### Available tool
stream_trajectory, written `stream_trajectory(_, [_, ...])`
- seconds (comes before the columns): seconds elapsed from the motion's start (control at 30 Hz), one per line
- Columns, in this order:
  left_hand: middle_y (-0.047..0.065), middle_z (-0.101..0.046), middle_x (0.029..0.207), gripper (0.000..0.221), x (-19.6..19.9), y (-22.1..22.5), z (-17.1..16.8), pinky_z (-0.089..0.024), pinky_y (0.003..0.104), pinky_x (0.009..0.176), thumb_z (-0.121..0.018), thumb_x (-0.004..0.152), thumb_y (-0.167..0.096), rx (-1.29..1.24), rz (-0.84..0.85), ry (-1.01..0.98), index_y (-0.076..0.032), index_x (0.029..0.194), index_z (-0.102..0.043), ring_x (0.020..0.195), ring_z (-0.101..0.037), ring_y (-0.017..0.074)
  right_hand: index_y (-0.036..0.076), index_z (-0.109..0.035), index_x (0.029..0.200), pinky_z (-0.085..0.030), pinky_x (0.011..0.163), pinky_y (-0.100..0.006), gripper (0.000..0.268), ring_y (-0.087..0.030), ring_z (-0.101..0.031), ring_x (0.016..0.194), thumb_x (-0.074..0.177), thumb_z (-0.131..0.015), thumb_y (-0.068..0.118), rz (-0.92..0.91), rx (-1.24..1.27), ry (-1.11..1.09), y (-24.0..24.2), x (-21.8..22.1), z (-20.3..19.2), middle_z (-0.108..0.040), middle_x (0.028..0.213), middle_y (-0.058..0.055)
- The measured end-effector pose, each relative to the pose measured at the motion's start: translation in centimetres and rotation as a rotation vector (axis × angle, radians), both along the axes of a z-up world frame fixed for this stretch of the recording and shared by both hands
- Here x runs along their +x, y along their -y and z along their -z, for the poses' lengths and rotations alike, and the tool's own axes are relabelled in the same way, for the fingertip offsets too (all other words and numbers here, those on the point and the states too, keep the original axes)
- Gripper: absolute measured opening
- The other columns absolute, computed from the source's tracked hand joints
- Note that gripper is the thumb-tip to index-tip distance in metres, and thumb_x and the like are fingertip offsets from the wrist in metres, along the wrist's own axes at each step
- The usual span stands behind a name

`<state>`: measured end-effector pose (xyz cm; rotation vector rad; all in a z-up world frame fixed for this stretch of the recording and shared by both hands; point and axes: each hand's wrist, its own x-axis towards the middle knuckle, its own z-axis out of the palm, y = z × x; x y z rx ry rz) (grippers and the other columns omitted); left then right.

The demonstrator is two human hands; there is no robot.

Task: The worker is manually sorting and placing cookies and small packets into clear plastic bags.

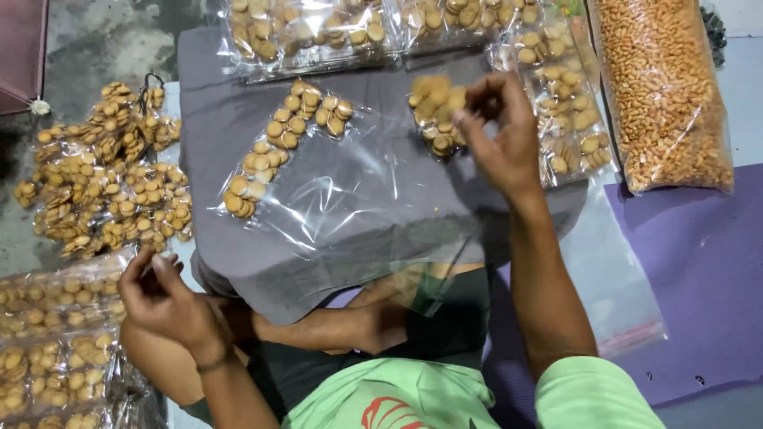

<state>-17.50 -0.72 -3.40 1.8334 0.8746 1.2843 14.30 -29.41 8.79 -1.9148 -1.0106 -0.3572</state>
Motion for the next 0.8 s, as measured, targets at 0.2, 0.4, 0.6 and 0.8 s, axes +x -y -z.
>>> stream_trajectory(0.2, [0.025,-0.062,0.118,0.044,3.5,9.7,-8.4,-0.061,0.037,0.086,-0.063,0.101,-0.011,-0.305,0.465,0.189,0.005,0.139,-0.049,0.1,-0.071,0.0308,0.0,-0.045,0.126,-0.055,0.079,-0.03,0.048,-0.014,-0.066,0.079,0.092,-0.078,0.002,-0.39,0.271,-0.564,-0.7,-7.5,1.2,-0.065,0.091,-0.01])
stream_trajectory(0.4, [0.017,-0.068,0.118,0.081,6.0,11.4,-7.7,-0.062,0.025,0.08,-0.082,0.083,-0.003,-0.655,0.924,0.263,-0.003,0.152,-0.04,0.097,-0.07,0.0167,-0.005,-0.066,0.115,-0.057,0.072,-0.028,0.037,-0.015,-0.069,0.075,0.083,-0.082,0.0,-0.434,0.169,-0.56,-2.0,-12.8,0.5,-0.076,0.091,-0.016])
stream_trajectory(0.6, [0.015,-0.07,0.107,0.051,5.8,12.0,-8.5,-0.061,0.023,0.072,-0.078,0.089,0.001,-0.605,0.728,0.385,0.001,0.136,-0.059,0.091,-0.069,0.0138,-0.007,-0.054,0.125,-0.057,0.078,-0.032,0.038,-0.021,-0.068,0.086,0.095,-0.073,0.008,-0.323,0.307,-0.573,-3.4,-14.0,2.8,-0.066,0.106,-0.02])
stream_trajectory(0.8, [0.019,-0.065,0.128,0.074,5.8,12.0,-8.9,-0.061,0.034,0.087,-0.083,0.086,-0.002,-0.521,0.784,0.356,-0.006,0.15,-0.044,0.105,-0.067,0.0209,-0.005,-0.073,0.098,-0.055,0.078,-0.035,0.012,-0.023,-0.066,0.081,0.096,-0.072,0.007,-0.333,0.303,-0.473,-4.6,-15.3,2.0,-0.069,0.09,-0.018])
